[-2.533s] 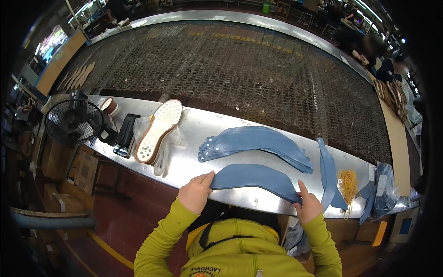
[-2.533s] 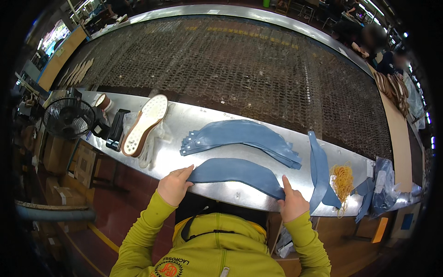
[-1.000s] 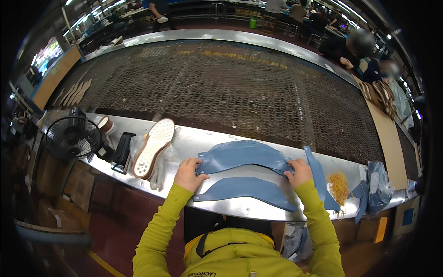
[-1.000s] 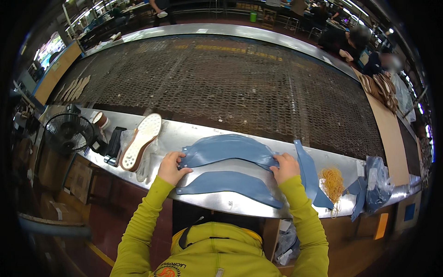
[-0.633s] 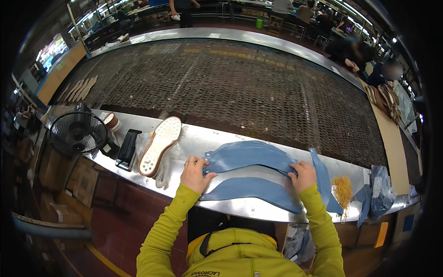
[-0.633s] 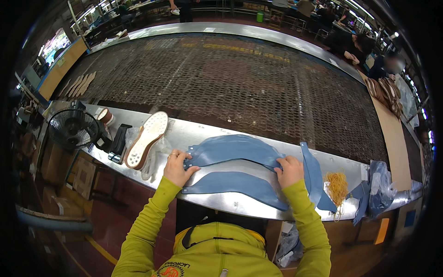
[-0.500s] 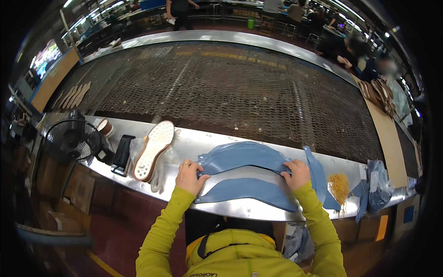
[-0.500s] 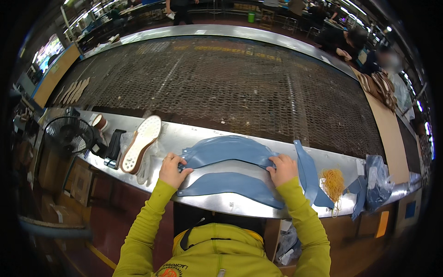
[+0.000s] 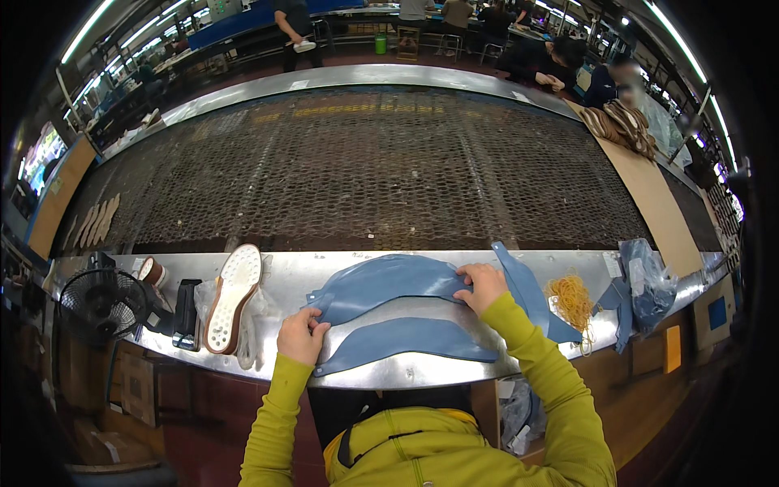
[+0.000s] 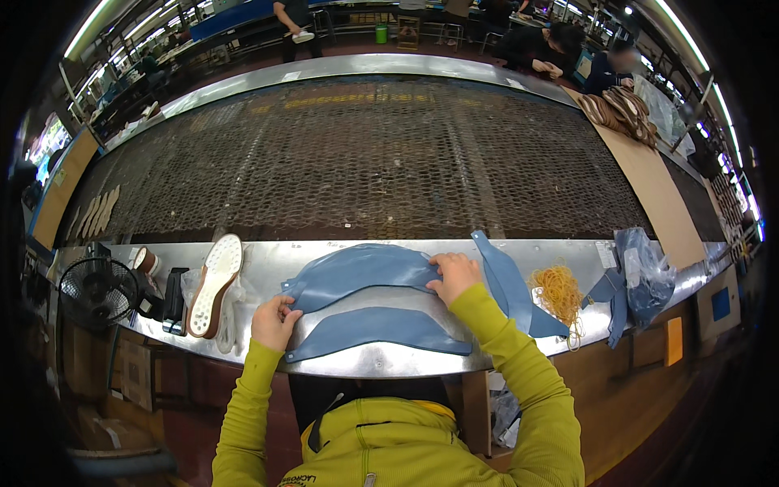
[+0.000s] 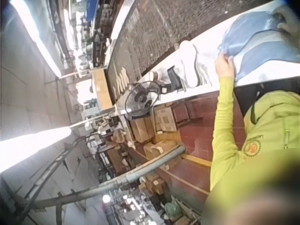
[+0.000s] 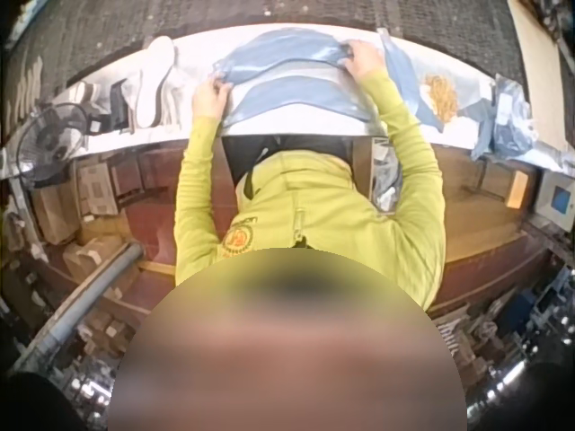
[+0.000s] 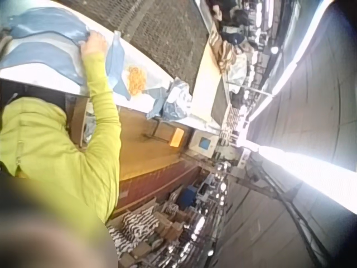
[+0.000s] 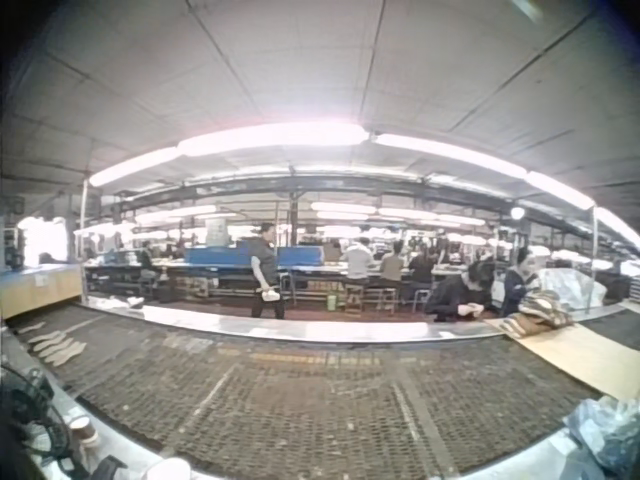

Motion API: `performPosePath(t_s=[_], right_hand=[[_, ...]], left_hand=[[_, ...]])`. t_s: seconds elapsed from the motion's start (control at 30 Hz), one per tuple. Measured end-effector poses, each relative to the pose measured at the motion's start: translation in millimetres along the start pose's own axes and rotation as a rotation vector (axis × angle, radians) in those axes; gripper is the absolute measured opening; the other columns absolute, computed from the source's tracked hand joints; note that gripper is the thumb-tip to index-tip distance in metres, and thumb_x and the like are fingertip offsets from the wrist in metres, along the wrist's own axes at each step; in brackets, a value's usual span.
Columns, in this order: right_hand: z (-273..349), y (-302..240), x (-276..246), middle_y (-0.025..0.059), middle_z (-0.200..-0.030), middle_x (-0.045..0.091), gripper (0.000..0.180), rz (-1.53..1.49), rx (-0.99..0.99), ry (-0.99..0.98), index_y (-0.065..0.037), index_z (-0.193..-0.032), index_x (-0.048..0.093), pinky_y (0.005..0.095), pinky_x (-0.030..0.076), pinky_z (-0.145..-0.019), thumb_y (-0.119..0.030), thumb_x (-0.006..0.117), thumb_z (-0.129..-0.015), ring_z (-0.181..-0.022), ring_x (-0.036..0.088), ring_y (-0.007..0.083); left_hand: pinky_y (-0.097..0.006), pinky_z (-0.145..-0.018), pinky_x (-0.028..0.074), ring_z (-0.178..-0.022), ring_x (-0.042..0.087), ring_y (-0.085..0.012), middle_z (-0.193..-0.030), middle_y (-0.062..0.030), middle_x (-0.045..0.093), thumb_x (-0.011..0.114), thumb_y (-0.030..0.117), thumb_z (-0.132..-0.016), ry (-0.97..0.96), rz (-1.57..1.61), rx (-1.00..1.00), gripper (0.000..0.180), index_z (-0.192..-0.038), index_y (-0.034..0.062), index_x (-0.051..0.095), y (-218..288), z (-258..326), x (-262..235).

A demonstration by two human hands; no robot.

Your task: The person unpacks a plastic bag containing blue fabric pieces on a metal workbench. They remove the pieces one by one, unfold them, and arrange them in a neat stack. The person then picks up a small white paper tag and folds it.

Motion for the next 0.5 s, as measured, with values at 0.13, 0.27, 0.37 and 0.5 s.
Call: performPosePath(t_s=[0.13, 0.27, 0.37, 0.5], right_hand=[[-1.9, 3.0, -2.2, 0.0032, -0.095, 0.063, 0.032, -0.045, 0.009, 0.036, -0.010, -0.097, 0.065, 0.0374, 0.039, -0.085, -0.017, 0.079, -0.070, -0.096, 0.056, 0.0231], [-1.0, 7.3, -4.8, 0.0037, -0.086, 0.063, 0.025, -0.099, -0.007, 0.081, -0.010, -0.091, 0.064, 0.0371, 0.039, -0.086, -0.016, 0.078, -0.071, -0.094, 0.056, 0.0233], [2.0, 10.5, -2.2, 0.0043, -0.080, 0.063, 0.023, -0.154, -0.006, 0.063, -0.010, -0.090, 0.064, 0.0366, 0.040, -0.085, -0.015, 0.077, -0.072, -0.091, 0.057, 0.0230], [11.8, 7.4, -12.4, 0.0053, -0.078, 0.063, 0.018, -0.288, -0.038, 0.084, -0.007, -0.089, 0.066, 0.0349, 0.045, -0.076, -0.013, 0.074, -0.074, -0.080, 0.058, 0.0218]], left_hand=[[-0.039, -0.071, 0.046, -0.077, 0.058, -0.0283, -0.070, -0.0069, 0.062, 0.075, 0.014, -0.072, -0.022, -0.038, 0.003, 0.018, -0.083, 0.0058, 0.064, 3.5, -3.4, 3.9], [-0.039, -0.071, 0.045, -0.076, 0.058, -0.0286, -0.071, -0.0073, 0.062, 0.075, 0.013, -0.072, 0.047, -0.068, 0.094, 0.015, -0.079, 0.0063, 0.063, 14.1, -1.7, -1.1], [-0.039, -0.070, 0.045, -0.074, 0.058, -0.0287, -0.070, -0.0082, 0.061, 0.074, 0.011, -0.072, 0.057, -0.023, 0.158, 0.015, -0.080, 0.0059, 0.063, 18.6, 0.8, -0.9], [-0.038, -0.066, 0.045, -0.069, 0.057, -0.0276, -0.070, -0.0099, 0.062, 0.074, 0.009, -0.073, 0.045, 0.070, 0.110, 0.017, -0.087, 0.0049, 0.065, 16.1, -0.6, -8.6]])
Point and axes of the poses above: each hand's wrist, its own z-axis away from the middle knuckle, its own x-axis out of the palm, y = z × x, the point moved 10 cm from there along -z, towards the middle knuckle
